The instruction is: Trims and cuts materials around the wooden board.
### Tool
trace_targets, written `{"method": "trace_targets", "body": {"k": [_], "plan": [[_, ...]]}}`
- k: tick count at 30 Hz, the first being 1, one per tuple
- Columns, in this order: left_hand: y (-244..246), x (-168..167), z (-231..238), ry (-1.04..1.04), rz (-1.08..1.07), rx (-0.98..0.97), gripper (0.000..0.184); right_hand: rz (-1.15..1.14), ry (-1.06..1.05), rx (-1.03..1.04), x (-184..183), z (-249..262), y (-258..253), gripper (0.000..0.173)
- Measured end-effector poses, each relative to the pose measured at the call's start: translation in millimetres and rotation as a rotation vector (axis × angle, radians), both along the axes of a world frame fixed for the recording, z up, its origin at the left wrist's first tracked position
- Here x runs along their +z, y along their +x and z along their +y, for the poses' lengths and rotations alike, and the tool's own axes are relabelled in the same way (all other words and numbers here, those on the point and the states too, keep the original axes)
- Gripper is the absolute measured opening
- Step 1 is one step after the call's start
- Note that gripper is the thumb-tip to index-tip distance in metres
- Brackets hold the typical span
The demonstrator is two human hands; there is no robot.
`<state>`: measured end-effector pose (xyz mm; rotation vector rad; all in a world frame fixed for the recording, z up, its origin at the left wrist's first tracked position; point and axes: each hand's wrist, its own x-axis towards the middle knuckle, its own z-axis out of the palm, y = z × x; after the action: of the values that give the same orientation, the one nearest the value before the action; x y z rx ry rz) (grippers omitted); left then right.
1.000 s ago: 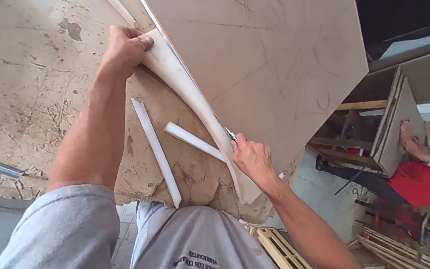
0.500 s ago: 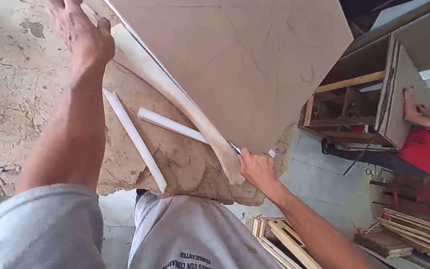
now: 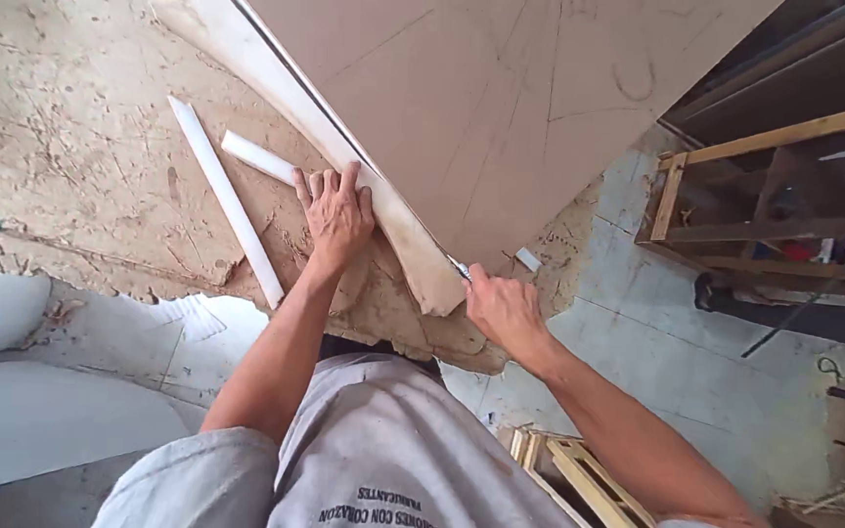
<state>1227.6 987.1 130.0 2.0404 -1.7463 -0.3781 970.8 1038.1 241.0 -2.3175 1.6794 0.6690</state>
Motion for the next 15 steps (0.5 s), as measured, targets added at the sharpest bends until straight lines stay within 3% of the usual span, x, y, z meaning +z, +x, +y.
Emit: {"method": "trace_targets", "body": {"k": [11,15], "plan": [[1,-3,-9,0.007,-0.021,-0.001,0.049,-0.048,-0.052,-0.032,-20,68,-88,0.041],[-1,14,-10,0.111,0.049,0.037,0.054,-0.126,0.05,-0.055,-28,133,-192,0.04]]}}
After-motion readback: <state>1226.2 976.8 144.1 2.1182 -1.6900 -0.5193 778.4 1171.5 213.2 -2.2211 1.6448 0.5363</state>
